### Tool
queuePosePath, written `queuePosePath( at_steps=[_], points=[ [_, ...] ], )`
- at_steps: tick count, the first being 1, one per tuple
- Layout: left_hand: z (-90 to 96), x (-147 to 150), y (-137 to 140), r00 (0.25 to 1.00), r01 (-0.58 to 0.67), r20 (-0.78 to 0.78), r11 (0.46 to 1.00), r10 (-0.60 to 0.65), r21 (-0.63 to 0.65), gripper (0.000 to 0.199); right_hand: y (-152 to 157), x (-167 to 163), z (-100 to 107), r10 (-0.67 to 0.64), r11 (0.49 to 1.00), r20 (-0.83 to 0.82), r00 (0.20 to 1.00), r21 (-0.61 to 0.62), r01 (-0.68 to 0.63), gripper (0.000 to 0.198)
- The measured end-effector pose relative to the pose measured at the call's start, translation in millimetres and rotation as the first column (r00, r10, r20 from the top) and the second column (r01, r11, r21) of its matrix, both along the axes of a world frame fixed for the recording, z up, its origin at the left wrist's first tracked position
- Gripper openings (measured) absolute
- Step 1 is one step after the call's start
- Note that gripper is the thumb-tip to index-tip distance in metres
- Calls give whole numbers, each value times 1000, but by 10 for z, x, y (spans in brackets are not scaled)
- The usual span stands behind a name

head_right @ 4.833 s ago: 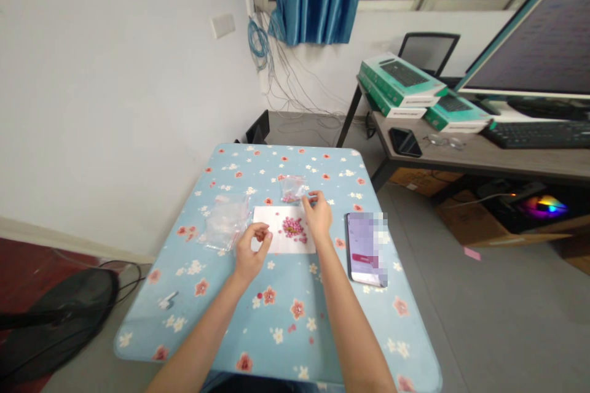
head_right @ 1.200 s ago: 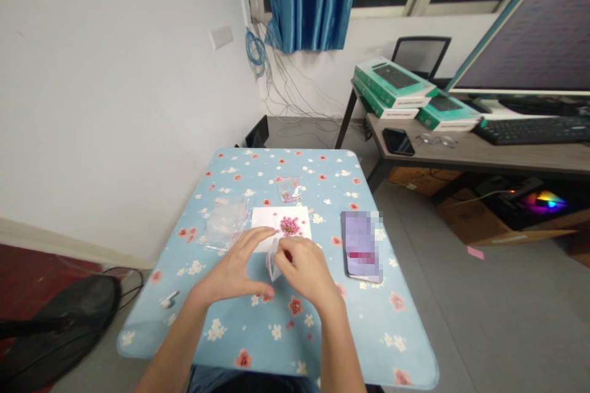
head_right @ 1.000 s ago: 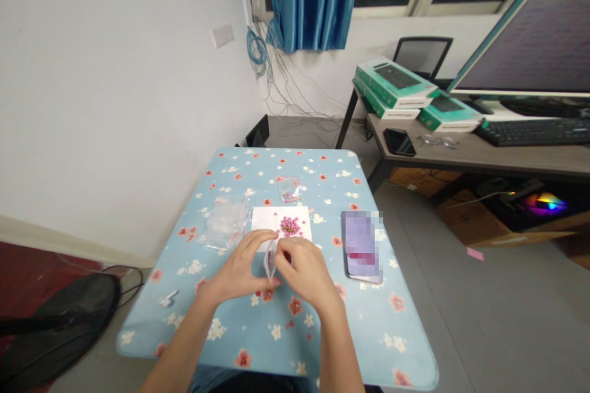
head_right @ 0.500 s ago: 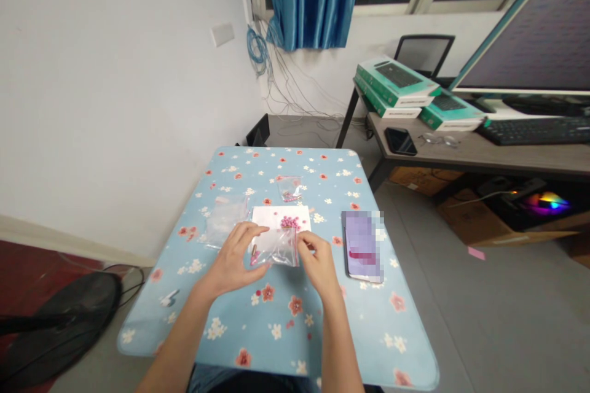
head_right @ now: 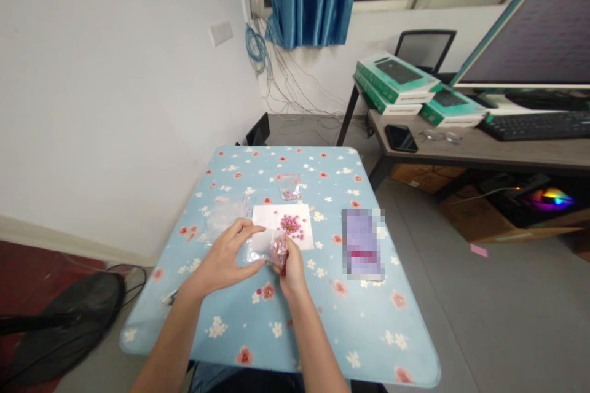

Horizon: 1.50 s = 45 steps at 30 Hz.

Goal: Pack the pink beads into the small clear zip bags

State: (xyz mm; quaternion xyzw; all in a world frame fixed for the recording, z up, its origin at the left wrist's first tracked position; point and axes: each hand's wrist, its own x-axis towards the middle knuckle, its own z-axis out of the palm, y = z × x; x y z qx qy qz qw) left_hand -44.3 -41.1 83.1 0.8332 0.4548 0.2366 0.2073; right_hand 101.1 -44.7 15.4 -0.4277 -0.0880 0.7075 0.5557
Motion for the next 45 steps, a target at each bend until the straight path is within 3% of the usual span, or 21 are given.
queuePosePath(
  at_steps=[9,18,24,29,33,37,39,40,42,45],
  points=[
    [-1,-3,4,999,18,45,999,-19,37,42,15,-14,21,20,999,-168,986,-28,-25,23],
    [82,-59,-4,995,24,98,999,-29,47,43,3,-103,-83,9,998,-240,971,-60,-24,22],
    [124,-85,-17,990,18,137,996,-30,90,40,-24,-142,-188,87,995,-283,955,-19,-97,23],
    [143,-120,-23,987,24,155,989,-47,144,39,-45,-135,-220,82,997,-294,952,8,-83,28],
    [150,-176,-13,983,9,182,989,-36,146,39,-31,-124,-168,126,992,-200,972,-3,-129,35],
    [72,-285,39,958,-56,285,991,20,119,46,98,-40,-112,98,993,178,979,45,-108,46],
    [-11,-343,83,921,-134,376,988,98,71,42,208,47,-90,46,975,488,871,169,-146,51],
    [-60,-367,109,889,-178,434,983,144,38,39,269,97,-80,-8,950,646,763,243,-196,52],
    [-162,-403,161,786,-240,575,969,226,-52,37,391,196,-62,-132,887,872,471,316,-336,50],
    [-288,-431,231,574,-294,720,919,389,-261,42,550,302,-66,-203,846,979,33,192,-498,43]
  ],
)
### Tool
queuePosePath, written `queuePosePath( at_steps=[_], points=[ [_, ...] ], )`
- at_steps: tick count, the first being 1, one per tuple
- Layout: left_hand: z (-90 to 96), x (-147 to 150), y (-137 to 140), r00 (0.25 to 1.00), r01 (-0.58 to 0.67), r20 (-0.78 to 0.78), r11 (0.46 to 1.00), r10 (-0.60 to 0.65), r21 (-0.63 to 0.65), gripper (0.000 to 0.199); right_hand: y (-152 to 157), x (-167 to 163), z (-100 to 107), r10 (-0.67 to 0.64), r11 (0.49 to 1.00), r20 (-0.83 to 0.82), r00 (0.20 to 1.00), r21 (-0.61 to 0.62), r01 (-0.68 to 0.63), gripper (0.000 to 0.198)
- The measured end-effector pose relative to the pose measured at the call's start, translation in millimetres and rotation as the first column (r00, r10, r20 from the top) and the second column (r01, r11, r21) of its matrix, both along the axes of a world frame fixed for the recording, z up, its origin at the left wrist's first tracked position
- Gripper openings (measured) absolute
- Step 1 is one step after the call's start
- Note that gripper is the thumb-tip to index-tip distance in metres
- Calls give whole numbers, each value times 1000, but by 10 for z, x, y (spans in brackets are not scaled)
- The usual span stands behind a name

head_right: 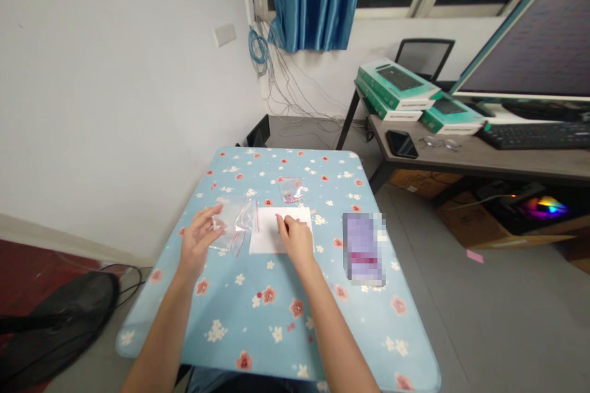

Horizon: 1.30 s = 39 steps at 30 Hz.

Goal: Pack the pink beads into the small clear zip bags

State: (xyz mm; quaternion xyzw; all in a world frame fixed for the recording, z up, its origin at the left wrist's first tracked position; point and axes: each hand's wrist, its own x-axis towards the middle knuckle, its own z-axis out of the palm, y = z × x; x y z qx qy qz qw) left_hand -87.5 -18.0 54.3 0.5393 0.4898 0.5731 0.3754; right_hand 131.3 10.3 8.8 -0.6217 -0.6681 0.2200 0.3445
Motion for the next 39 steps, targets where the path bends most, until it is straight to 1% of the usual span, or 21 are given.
queuePosePath(
  at_steps=[1,3,4,6,9,12,15,17,20,23,25,28,31,36,39],
  points=[
    [-31,-8,21,997,-26,73,998,30,-61,45,44,19,-13,3,1000,114,993,0,-3,41],
    [-81,-30,62,979,-78,173,981,109,-177,48,116,34,-51,1,1000,281,960,-3,0,37],
    [-103,-44,82,968,-107,200,969,153,-221,47,144,34,-74,3,1000,339,941,-1,-3,36],
    [-151,-75,123,947,-170,220,948,233,-270,44,183,27,-114,15,1000,421,907,8,-20,34],
    [-240,-119,182,934,-257,175,926,312,-276,42,208,19,-153,24,999,485,874,23,-40,31],
    [-341,-157,234,931,-339,50,905,362,-258,44,212,26,-179,2,999,506,862,34,-22,29],
    [-441,-200,277,916,-400,-126,894,381,-202,44,212,41,-208,-11,999,507,862,42,-12,28],
    [-499,-229,297,883,-432,-263,893,389,-127,40,211,46,-224,-16,999,505,863,48,-10,27],
    [-561,-258,311,821,-425,-428,905,378,-15,37,203,46,-231,-18,998,498,867,60,-13,27],
    [-581,-262,310,759,-406,-525,910,385,81,34,194,41,-224,-22,998,497,867,66,-13,26],
    [-573,-252,305,729,-401,-554,907,402,131,31,189,38,-221,-26,998,498,867,69,-9,26],
    [-534,-221,294,707,-401,-566,900,423,171,29,186,36,-222,-33,997,494,869,74,-4,26],
    [-471,-172,277,689,-404,-574,892,443,205,27,186,34,-231,-41,997,495,868,79,3,26],
    [-350,-59,237,631,-420,-592,862,501,283,24,191,34,-248,-51,996,509,860,90,6,25],
    [-274,35,209,638,-394,-571,857,516,334,21,193,36,-250,-55,995,515,855,104,1,25]
  ],
)
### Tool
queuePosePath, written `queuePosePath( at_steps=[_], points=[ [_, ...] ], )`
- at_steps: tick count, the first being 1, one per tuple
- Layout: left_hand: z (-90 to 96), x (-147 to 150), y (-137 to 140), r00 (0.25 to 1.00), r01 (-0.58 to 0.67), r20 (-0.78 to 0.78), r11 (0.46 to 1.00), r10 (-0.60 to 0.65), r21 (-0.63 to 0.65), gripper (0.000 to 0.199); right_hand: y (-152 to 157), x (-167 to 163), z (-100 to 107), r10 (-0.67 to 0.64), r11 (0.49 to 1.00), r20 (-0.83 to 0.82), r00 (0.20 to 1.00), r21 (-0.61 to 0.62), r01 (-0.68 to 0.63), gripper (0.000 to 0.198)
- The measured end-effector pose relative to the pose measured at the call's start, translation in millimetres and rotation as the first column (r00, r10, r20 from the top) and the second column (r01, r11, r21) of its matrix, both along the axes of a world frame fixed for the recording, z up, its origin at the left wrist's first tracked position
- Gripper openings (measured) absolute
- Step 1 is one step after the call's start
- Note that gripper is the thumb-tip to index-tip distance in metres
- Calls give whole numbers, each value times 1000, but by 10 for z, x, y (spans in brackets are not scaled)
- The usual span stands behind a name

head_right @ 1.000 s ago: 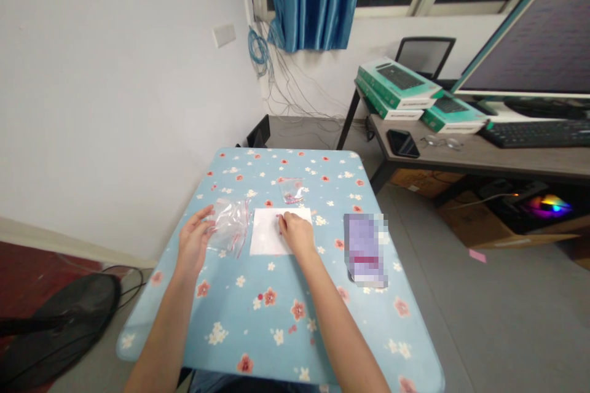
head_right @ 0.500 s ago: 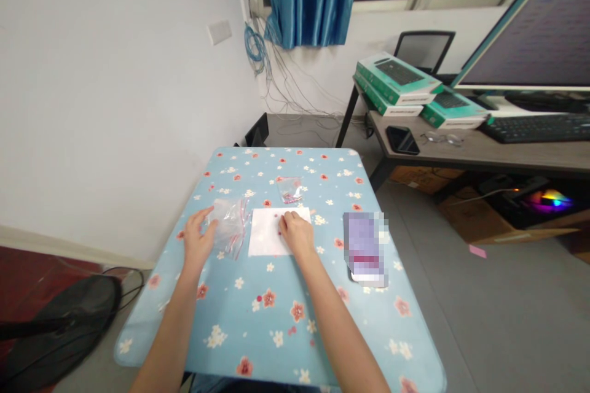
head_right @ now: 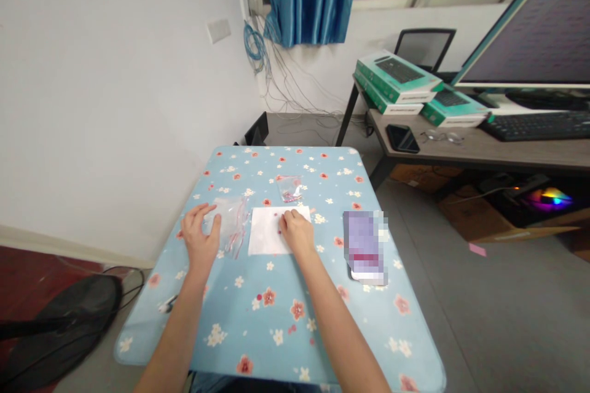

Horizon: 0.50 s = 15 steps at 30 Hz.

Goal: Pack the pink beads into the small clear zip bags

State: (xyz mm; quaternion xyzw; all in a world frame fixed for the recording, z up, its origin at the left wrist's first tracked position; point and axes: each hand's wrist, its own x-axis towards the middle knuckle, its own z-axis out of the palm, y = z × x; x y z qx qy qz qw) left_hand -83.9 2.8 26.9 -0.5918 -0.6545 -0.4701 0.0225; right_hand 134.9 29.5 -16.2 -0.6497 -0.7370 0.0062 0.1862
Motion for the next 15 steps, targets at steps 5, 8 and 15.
queuePosePath(
  at_steps=[5,8,15],
  points=[
    [99,264,-87,989,142,40,987,-146,81,15,1,-2,-1,10,1000,11,1000,25,-10,25],
    [92,487,-167,958,276,57,958,-281,84,14,2,-2,-6,6,999,14,1000,44,-7,25],
    [-87,916,-280,852,516,91,857,-515,14,16,-12,9,2,12,997,22,1000,76,-14,23]
  ],
)
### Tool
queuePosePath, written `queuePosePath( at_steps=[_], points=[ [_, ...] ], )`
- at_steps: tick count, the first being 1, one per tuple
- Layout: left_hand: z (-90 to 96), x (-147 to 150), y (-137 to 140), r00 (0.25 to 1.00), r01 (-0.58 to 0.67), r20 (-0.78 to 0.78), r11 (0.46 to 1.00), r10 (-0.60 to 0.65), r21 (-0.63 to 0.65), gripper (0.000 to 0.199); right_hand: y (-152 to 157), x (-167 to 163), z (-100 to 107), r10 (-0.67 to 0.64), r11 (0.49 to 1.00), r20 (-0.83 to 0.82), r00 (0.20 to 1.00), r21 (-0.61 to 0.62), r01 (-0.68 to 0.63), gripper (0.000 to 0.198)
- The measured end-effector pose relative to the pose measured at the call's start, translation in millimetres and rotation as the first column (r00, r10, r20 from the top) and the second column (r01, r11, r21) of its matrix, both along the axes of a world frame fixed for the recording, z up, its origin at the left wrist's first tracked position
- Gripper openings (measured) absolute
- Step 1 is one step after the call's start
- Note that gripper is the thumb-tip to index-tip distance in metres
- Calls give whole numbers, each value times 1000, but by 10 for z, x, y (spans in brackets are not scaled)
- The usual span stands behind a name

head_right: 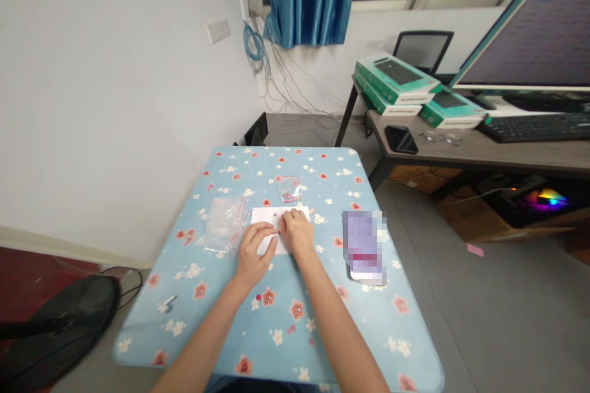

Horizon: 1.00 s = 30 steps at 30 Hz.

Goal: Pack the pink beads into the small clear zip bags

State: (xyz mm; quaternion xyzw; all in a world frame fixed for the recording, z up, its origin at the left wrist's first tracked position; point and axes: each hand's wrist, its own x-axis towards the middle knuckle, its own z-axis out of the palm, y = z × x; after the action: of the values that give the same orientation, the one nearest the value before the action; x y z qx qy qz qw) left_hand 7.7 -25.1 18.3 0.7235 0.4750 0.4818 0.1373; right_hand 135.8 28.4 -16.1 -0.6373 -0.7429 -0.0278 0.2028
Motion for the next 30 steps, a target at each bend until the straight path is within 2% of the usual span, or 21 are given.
queuePosePath(
  at_steps=[3,10,16,19,23,26,30],
  points=[
    [-66,30,2,999,36,14,999,-36,-12,16,0,4,1,-3,1000,-4,1000,-1,3,24],
    [-145,-35,31,999,-5,44,997,8,-72,15,9,6,3,-31,999,-31,999,12,31,23],
    [-201,-26,65,998,1,69,997,5,-79,14,-2,16,17,-14,995,-81,997,100,22,26],
    [-223,-27,80,997,4,81,996,3,-84,14,-5,24,31,-22,990,-152,988,134,43,29],
    [-237,-31,91,996,10,92,996,-1,-88,14,13,50,50,-39,992,-312,949,102,75,34],
    [-244,-29,96,995,10,103,996,-1,-88,14,39,77,62,-67,996,-518,853,17,88,39],
    [-254,-22,105,993,11,121,995,1,-100,13,99,106,97,-122,991,-822,556,-67,118,45]
  ],
)
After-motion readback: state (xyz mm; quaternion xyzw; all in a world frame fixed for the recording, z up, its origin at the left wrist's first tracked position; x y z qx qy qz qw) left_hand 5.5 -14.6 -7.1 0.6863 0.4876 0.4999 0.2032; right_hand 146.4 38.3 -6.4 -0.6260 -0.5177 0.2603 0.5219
